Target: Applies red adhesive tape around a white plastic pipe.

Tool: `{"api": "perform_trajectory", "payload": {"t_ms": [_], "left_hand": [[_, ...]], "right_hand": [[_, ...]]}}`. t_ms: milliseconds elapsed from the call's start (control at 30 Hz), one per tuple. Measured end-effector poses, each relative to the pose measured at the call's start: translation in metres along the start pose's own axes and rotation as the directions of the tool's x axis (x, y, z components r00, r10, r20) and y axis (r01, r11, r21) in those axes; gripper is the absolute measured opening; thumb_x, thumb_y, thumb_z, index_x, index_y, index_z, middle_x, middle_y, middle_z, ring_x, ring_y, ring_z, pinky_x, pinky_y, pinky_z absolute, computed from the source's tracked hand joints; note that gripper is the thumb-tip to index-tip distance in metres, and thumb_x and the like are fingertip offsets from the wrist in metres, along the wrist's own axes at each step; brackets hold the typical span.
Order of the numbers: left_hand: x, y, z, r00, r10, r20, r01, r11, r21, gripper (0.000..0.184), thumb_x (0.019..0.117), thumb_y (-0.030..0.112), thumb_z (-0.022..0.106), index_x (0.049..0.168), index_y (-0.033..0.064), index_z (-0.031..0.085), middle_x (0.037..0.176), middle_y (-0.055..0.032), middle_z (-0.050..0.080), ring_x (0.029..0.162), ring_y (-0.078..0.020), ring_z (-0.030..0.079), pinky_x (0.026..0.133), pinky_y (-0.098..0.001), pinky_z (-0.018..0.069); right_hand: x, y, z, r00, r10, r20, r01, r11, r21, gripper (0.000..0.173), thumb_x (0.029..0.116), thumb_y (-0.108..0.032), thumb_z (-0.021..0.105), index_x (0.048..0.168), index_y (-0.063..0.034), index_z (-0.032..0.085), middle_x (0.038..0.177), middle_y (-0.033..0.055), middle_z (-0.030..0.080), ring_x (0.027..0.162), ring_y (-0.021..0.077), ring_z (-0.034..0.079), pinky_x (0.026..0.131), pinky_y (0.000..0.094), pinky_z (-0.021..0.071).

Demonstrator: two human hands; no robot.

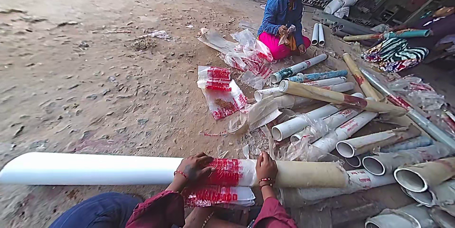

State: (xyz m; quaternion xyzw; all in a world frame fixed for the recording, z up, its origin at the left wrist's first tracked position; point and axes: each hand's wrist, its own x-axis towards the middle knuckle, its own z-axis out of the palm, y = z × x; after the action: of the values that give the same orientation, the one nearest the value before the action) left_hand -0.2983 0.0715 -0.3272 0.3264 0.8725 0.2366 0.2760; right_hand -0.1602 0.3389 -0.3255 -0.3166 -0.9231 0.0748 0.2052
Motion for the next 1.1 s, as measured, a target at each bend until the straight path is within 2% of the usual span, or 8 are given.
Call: {"api": "perform_trajectory", "payload": {"t_ms": [167, 500, 700, 800, 1100], "left_hand": [[-0.001, 0.001, 0.0, 1.0, -0.012, 0.019, 0.012, 1.0, 0.013, 0.048, 0.0977, 0.055, 0.062, 0.135, 0.0253, 0.069, 0.136, -0.0064, 0.068, 0.122, -0.0321, 0.065, 0.1, -0.0627, 0.0474], [-0.003, 0.01, 0.0, 0.999, -0.033, 0.02, 0.032, 0.996, 0.077, 0.046, 0.1031, 0.05, 0.055, 0.135, 0.0205, 0.068, 0.136, -0.0075, 0.067, 0.126, -0.0324, 0.063, 0.106, -0.0581, 0.0455], [-0.002, 0.012, -0.004, 0.997, -0.064, 0.052, 0.06, 0.995, 0.081, 0.045, 0.1043, 0.049, 0.053, 0.135, 0.0201, 0.068, 0.137, -0.0077, 0.067, 0.125, -0.0328, 0.064, 0.104, -0.059, 0.046], [0.0, 0.012, -0.004, 0.997, -0.065, 0.043, 0.062, 0.996, 0.062, 0.044, 0.1033, 0.05, 0.054, 0.131, 0.0192, 0.07, 0.133, -0.0096, 0.069, 0.119, -0.0359, 0.066, 0.098, -0.0622, 0.0485], [-0.002, 0.01, 0.001, 1.0, 0.01, -0.006, -0.01, 0.994, 0.108, 0.043, 0.1038, 0.046, 0.053, 0.131, 0.0163, 0.069, 0.13, -0.0121, 0.069, 0.12, -0.0352, 0.065, 0.1, -0.0585, 0.0489]], "right_hand": [[-0.001, 0.0, 0.001, 1.0, -0.005, -0.013, 0.005, 1.0, 0.003, 0.027, 0.098, -0.011, 0.057, 0.107, 0.0061, 0.076, 0.099, 0.0224, 0.077, 0.091, 0.0392, 0.076, 0.083, 0.0554, 0.0563], [-0.001, 0.001, 0.002, 1.0, -0.012, -0.013, 0.012, 1.0, 0.006, 0.027, 0.0974, -0.01, 0.057, 0.108, 0.007, 0.075, 0.1, 0.0234, 0.077, 0.091, 0.0399, 0.076, 0.084, 0.056, 0.0563], [-0.001, 0.0, 0.004, 1.0, -0.004, -0.012, 0.004, 1.0, -0.007, 0.027, 0.0978, -0.011, 0.057, 0.108, 0.0062, 0.076, 0.101, 0.0225, 0.077, 0.092, 0.0396, 0.076, 0.083, 0.0551, 0.0566], [0.0, 0.0, 0.003, 1.0, 0.001, 0.007, -0.001, 1.0, -0.003, 0.029, 0.0985, -0.011, 0.056, 0.11, 0.0059, 0.075, 0.102, 0.0227, 0.077, 0.093, 0.0403, 0.075, 0.084, 0.0553, 0.0562], [0.0, 0.0, 0.002, 1.0, 0.002, 0.003, -0.002, 1.0, -0.008, 0.028, 0.0984, -0.011, 0.057, 0.111, 0.0062, 0.075, 0.103, 0.0226, 0.077, 0.093, 0.0401, 0.075, 0.085, 0.0553, 0.0564]]}}
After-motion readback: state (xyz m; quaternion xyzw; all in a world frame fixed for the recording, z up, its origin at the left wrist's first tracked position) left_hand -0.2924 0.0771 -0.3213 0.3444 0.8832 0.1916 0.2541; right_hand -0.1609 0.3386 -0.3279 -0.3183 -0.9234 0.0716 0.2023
